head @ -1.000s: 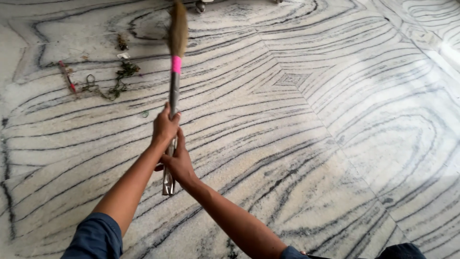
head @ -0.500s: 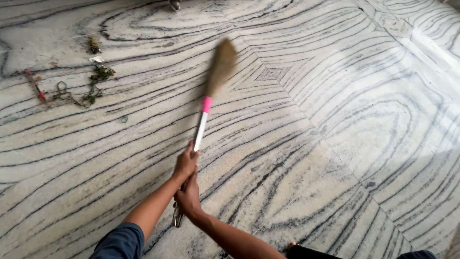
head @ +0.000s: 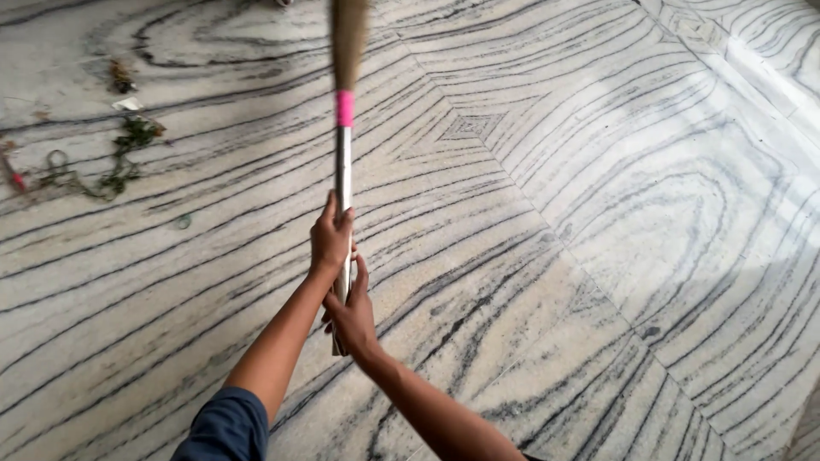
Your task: The person sweeps a marble floor and a set of stairs using a hand broom, moving debris and hair into piles and eventually toward a collection point.
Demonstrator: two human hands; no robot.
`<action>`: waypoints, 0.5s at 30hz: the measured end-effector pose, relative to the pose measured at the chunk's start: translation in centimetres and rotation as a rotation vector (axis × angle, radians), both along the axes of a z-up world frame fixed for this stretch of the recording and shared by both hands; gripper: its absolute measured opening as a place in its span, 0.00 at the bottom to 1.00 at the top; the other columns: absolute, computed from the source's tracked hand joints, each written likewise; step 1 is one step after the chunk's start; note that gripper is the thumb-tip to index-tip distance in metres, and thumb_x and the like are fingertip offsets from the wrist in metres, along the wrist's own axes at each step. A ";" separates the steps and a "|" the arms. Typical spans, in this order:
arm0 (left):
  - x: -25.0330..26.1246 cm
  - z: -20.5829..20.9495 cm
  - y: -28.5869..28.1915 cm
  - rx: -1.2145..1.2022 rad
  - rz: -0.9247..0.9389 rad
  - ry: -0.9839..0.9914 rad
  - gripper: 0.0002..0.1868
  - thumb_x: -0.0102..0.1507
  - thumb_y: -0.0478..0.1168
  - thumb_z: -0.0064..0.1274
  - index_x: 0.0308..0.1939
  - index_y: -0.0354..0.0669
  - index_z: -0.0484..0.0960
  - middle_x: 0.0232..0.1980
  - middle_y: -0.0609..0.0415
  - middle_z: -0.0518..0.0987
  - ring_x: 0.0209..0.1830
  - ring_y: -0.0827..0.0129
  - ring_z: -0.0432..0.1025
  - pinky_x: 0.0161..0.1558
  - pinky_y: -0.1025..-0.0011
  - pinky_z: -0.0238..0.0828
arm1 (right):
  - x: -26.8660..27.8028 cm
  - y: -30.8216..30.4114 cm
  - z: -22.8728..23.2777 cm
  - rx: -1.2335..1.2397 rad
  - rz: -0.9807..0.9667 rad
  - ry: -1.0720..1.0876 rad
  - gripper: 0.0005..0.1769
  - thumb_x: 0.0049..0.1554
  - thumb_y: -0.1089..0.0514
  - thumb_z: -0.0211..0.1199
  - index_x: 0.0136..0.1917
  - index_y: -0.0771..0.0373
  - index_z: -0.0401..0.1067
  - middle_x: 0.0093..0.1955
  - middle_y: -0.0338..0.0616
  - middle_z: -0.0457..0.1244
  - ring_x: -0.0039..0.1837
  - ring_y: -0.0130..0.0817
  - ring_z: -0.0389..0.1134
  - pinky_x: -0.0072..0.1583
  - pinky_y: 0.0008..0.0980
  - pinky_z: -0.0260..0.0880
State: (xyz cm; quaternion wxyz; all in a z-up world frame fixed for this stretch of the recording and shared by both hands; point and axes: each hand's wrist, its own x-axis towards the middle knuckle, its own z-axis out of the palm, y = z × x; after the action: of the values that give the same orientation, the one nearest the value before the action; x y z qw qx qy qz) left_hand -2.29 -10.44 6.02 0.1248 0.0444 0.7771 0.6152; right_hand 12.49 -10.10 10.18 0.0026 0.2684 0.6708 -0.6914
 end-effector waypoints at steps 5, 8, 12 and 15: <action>-1.0 -0.3 7.0 0.154 -0.134 -0.020 0.33 0.69 0.45 0.49 0.79 0.48 0.60 0.29 0.53 0.77 0.16 0.73 0.71 0.16 0.72 0.69 | 0.8 3.0 -2.7 -0.047 -0.183 0.107 0.47 0.59 0.58 0.58 0.85 0.53 0.40 0.42 0.49 0.66 0.29 0.29 0.63 0.29 0.29 0.65; -2.3 -4.5 12.4 0.217 -0.187 -0.094 0.34 0.69 0.45 0.47 0.79 0.49 0.57 0.36 0.53 0.80 0.23 0.72 0.75 0.22 0.71 0.74 | -0.5 7.7 -5.2 -0.017 -0.326 0.179 0.42 0.59 0.59 0.60 0.83 0.57 0.49 0.39 0.44 0.67 0.28 0.26 0.61 0.28 0.29 0.63; -5.5 -13.3 18.2 0.172 -0.317 0.201 0.33 0.71 0.42 0.51 0.79 0.45 0.60 0.49 0.47 0.85 0.45 0.61 0.81 0.47 0.66 0.79 | -4.4 16.4 -8.8 0.223 -0.452 0.135 0.40 0.55 0.62 0.63 0.80 0.58 0.58 0.32 0.39 0.65 0.26 0.25 0.60 0.27 0.28 0.61; -8.9 -19.0 19.0 -0.038 -0.290 0.170 0.38 0.68 0.43 0.52 0.79 0.47 0.54 0.60 0.44 0.81 0.59 0.55 0.77 0.59 0.65 0.73 | -8.7 24.1 -11.6 0.315 -0.472 0.132 0.40 0.55 0.61 0.66 0.79 0.60 0.59 0.34 0.37 0.65 0.29 0.22 0.61 0.30 0.27 0.62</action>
State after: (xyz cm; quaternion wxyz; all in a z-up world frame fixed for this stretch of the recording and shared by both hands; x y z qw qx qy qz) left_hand -11.17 8.60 -12.99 0.1467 0.2055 0.7820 0.5699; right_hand 3.74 14.03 -1.45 -0.2438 0.3687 0.6876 -0.5760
